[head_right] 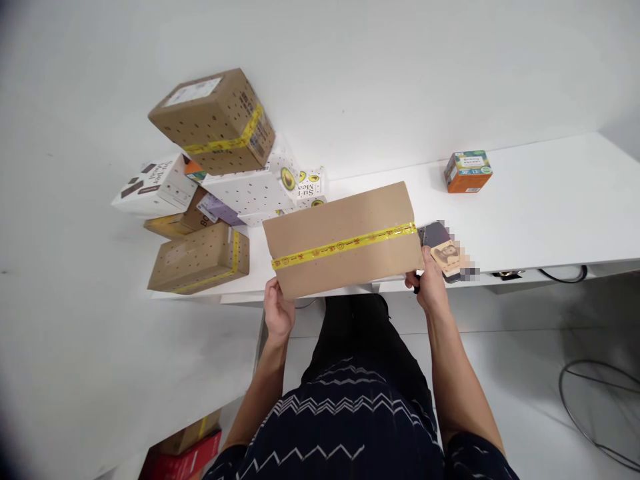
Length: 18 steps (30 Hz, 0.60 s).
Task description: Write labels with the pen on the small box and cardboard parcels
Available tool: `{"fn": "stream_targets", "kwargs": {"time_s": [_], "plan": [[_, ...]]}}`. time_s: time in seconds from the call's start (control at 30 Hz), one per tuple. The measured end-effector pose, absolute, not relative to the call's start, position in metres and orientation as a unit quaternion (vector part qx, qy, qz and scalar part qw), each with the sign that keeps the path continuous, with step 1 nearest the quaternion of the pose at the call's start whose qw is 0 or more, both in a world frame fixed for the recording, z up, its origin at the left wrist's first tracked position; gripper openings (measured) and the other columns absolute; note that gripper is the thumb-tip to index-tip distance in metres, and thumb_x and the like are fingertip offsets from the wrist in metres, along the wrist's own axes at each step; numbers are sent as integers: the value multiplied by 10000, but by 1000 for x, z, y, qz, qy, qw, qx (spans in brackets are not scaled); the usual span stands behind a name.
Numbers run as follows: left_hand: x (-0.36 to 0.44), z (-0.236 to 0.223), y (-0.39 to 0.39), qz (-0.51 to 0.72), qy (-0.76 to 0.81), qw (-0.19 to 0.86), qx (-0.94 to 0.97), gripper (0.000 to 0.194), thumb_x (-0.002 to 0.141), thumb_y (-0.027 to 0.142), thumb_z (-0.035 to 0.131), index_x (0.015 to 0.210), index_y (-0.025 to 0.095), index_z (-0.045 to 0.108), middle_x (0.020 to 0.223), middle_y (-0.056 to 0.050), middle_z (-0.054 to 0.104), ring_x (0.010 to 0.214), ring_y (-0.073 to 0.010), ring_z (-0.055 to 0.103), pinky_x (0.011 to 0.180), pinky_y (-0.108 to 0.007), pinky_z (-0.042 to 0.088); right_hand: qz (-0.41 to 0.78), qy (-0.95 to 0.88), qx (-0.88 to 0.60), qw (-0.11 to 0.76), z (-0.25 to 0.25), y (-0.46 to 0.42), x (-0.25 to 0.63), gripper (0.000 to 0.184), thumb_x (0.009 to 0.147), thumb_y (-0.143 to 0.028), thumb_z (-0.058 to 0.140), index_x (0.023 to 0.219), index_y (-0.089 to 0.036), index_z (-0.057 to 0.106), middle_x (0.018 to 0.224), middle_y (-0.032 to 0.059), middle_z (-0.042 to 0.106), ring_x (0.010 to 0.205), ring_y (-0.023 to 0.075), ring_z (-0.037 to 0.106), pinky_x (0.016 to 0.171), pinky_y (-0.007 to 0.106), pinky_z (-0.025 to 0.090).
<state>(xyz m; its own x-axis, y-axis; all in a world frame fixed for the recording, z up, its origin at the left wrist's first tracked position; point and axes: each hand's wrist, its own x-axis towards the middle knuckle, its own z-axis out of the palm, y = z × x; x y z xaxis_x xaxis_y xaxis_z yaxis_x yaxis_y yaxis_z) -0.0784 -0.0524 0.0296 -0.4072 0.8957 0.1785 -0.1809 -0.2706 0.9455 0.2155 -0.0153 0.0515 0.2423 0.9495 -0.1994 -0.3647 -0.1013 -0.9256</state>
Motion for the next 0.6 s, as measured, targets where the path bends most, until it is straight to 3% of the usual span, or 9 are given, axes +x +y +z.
{"fn": "stream_targets", "kwargs": {"time_s": [0.13,0.33,0.43,0.6], "plan": [[-84,33,-48,700,455,381,397,425,830,608,548,994,233,661,1043,-62,684,1079,-228,628,908,-377,502,559,-279,-491,607,49,-13,212,439,782,-617,600,713,-245,376,458,-111,284,349,54,184,353,211,238],[-90,29,-35,718,455,347,396,420,801,613,591,761,196,613,921,-51,680,896,-189,636,780,-309,499,582,-265,-485,596,39,-9,208,342,758,-473,640,661,-228,421,444,-103,312,358,50,200,357,206,253],[-88,26,-35,695,495,341,394,448,806,634,571,816,190,631,866,-44,663,815,-177,618,733,-299,494,565,-291,-512,578,34,-7,213,315,719,-408,655,597,-218,436,414,-92,328,359,57,259,363,205,267],[-92,14,-38,641,553,332,416,407,810,559,614,991,197,656,936,-44,677,872,-187,628,781,-305,505,488,-341,-579,557,20,-7,221,232,630,-375,713,646,-209,552,502,-52,513,476,107,452,424,218,348]]}}
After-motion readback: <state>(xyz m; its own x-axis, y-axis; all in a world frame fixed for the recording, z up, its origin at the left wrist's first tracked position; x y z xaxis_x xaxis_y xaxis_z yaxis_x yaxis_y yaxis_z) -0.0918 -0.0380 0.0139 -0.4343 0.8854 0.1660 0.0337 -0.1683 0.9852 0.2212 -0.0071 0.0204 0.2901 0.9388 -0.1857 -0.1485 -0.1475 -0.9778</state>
